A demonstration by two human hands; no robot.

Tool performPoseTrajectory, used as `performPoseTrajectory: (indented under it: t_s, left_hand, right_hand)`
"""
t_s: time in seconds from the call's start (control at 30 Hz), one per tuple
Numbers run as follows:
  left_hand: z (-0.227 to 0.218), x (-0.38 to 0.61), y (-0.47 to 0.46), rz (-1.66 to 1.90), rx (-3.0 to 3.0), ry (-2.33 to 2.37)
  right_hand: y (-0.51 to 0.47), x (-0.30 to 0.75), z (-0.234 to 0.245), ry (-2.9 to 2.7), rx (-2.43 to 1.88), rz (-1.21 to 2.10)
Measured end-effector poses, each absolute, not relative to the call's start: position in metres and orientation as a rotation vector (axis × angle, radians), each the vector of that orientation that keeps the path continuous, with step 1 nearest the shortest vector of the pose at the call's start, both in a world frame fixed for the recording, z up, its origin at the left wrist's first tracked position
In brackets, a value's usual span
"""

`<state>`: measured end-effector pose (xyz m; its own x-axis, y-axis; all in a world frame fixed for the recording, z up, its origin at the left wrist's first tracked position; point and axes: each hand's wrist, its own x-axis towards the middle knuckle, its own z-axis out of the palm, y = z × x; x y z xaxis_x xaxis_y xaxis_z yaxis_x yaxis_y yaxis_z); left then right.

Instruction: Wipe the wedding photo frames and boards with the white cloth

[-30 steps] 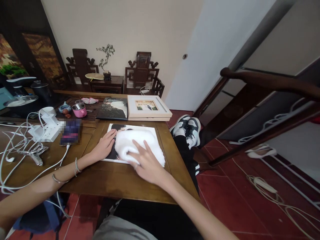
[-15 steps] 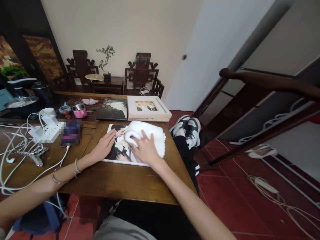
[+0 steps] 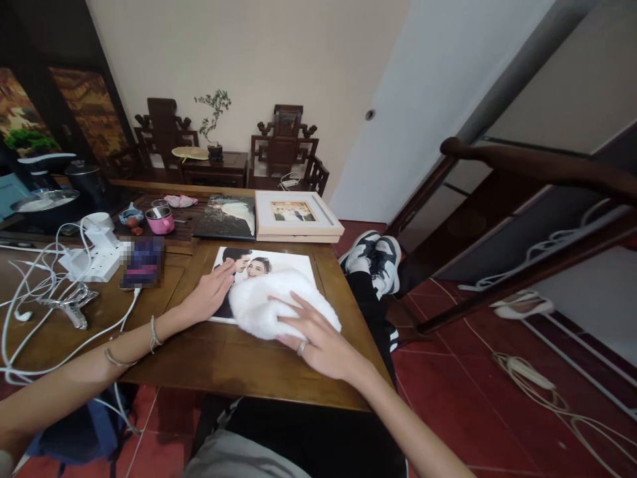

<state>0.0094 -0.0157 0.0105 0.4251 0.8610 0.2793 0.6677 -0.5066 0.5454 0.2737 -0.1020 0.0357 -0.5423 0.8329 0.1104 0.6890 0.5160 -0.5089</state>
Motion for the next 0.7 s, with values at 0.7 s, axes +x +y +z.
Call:
performPoseTrajectory:
  t_s: [0.7]
  left_hand:
    - [0.013, 0.006, -0.010, 0.839, 2.385, 1.229]
  right_hand:
    - [0.013, 0.196, 0.048, -2.107, -1.357, 0.726]
